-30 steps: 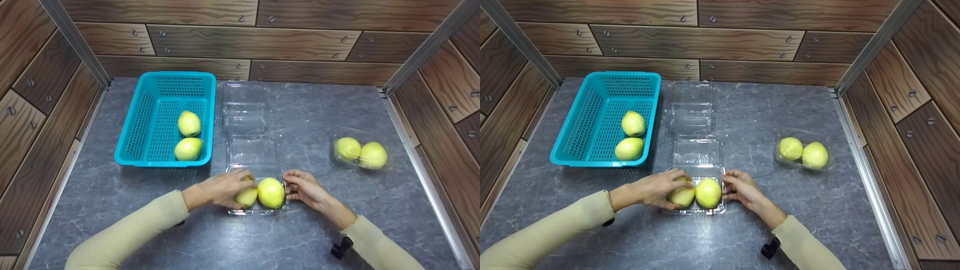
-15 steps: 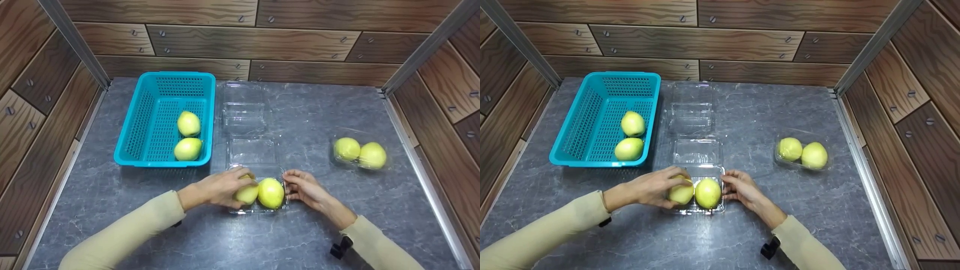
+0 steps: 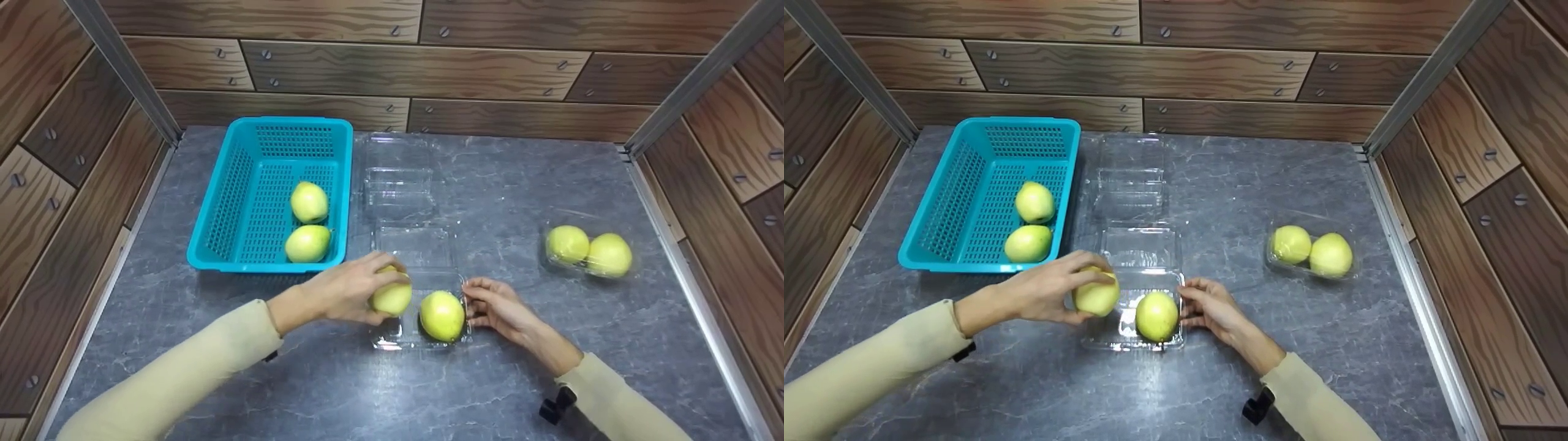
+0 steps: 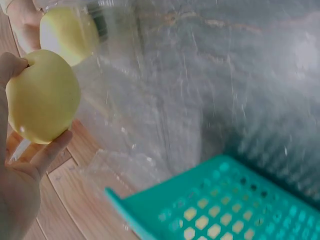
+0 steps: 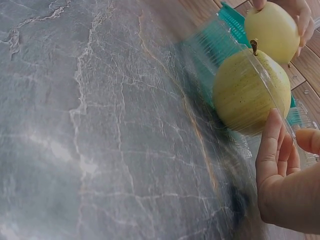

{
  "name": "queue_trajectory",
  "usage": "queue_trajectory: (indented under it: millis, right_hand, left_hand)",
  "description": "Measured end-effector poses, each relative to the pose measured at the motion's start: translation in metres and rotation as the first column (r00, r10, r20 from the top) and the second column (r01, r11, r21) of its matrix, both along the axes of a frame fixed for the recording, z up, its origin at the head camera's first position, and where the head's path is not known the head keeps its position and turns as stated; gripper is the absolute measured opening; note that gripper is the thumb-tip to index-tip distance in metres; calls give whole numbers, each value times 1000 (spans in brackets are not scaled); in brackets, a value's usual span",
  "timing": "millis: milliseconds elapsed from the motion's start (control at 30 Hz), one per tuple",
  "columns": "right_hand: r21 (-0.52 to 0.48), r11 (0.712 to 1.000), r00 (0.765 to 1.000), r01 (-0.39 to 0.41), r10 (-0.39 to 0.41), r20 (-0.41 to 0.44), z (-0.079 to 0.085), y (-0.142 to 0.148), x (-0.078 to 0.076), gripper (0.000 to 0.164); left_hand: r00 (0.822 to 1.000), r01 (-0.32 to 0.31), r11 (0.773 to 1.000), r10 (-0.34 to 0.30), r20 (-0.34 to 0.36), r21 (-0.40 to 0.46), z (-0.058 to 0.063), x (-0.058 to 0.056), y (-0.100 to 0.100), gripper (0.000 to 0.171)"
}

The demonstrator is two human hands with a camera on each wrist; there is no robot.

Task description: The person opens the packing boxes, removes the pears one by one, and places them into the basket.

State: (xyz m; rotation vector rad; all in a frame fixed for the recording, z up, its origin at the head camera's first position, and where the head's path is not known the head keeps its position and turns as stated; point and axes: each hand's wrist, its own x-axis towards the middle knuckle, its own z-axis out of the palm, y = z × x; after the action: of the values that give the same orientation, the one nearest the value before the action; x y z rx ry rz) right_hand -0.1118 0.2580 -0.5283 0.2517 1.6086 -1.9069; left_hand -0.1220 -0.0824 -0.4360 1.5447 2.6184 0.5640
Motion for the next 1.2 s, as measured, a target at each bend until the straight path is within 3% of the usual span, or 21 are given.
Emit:
queue_trajectory:
  millis: [267, 433, 600, 933, 1200]
  right_hand:
    - [-3, 1000, 1000, 5, -5, -1, 0, 1, 1, 14]
    - [-10, 1000, 1000, 0, 0, -1, 0, 2, 1, 16]
    - [-10, 1000, 1000, 0, 0, -6, 1, 1, 1, 13]
    - [8, 1000, 1000, -2, 2, -4, 2, 1, 1, 16]
    - [8, 1000, 1000, -4, 4, -1, 2, 2, 0, 17]
  left_hand:
    - [997, -79, 996, 78, 19, 52, 23, -7, -19, 59]
    - [991, -137, 987, 136, 19, 85, 29, -12, -35, 59]
    - [981, -187, 976, 191, -28, 110, 33, -18, -56, 61]
    - [934, -353, 926, 357, -4, 133, 34, -32, -101, 61]
    - [900, -432, 892, 436, 1, 136, 24, -46, -129, 59]
